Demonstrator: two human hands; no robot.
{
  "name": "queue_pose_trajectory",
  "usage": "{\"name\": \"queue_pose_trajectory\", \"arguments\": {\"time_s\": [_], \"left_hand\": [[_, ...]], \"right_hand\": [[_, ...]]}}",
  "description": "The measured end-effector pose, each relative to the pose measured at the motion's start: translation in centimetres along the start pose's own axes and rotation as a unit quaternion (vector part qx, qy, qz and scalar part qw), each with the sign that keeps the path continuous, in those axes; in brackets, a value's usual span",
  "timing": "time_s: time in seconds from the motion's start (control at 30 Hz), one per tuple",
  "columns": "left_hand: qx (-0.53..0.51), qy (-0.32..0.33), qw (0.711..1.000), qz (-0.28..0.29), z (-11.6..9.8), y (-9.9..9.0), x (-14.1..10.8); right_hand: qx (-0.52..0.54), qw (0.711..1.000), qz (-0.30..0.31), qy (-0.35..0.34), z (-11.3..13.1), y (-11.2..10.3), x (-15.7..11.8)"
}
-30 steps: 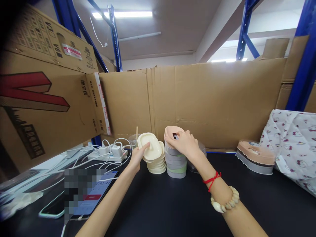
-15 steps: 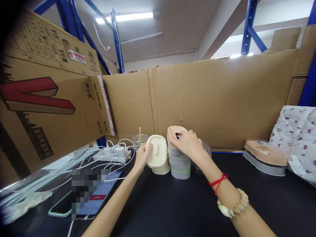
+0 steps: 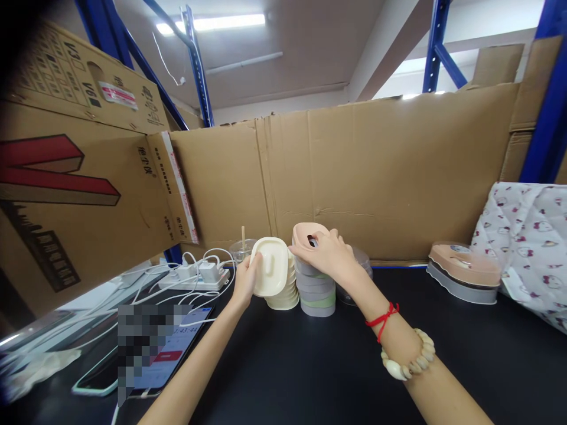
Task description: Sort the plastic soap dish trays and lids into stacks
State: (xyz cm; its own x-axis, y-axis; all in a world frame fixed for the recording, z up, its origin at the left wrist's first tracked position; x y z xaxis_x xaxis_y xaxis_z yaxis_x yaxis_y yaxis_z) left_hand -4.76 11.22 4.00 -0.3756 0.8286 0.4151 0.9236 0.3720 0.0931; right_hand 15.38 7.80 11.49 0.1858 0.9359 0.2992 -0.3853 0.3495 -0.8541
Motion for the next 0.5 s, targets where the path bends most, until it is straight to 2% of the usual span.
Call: {"name": "queue_pose_trajectory", "arguments": {"time_s": [0.23,0.33,0.4,0.47,0.5], "left_hand": [[-0.027,-0.009,1.0,-0.012,-0.3,-0.1,0.0],[-0.051,0.033,0.996,-0.068,-1.5,-0.6,-0.5],[-0.096,0.07,0.984,-0.13,-2.8,-1.2,-1.2],[-0.173,0.088,0.968,-0.16,-4.0,-1.4,-2.1],[-0.211,0.085,0.96,-0.162,-4.5,-1.3,-2.4]], "right_hand": [[0.041,0.999,-0.002,0.005,-0.5,-0.7,0.1],[0.069,0.996,-0.056,-0.011,-0.3,-1.8,0.0],[0.113,0.981,-0.131,-0.084,0.5,-3.0,-0.5],[0.149,0.942,-0.184,-0.238,2.2,-4.0,-1.8],[0.155,0.914,-0.188,-0.324,3.0,-4.2,-2.7]]}}
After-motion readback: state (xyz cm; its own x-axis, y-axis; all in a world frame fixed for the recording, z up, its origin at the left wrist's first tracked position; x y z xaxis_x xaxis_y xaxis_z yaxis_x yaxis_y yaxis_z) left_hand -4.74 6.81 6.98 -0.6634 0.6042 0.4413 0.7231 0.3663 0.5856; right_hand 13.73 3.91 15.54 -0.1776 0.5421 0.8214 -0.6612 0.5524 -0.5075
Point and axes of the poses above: each hand's wrist, its own x-axis towards the middle knuckle, its own y-axis out of the palm, z = x × y, the point moved 6 cm from there along x, towards the middle knuckle, and after that the axes turned 6 degrees about y, right-handed, at the moved point
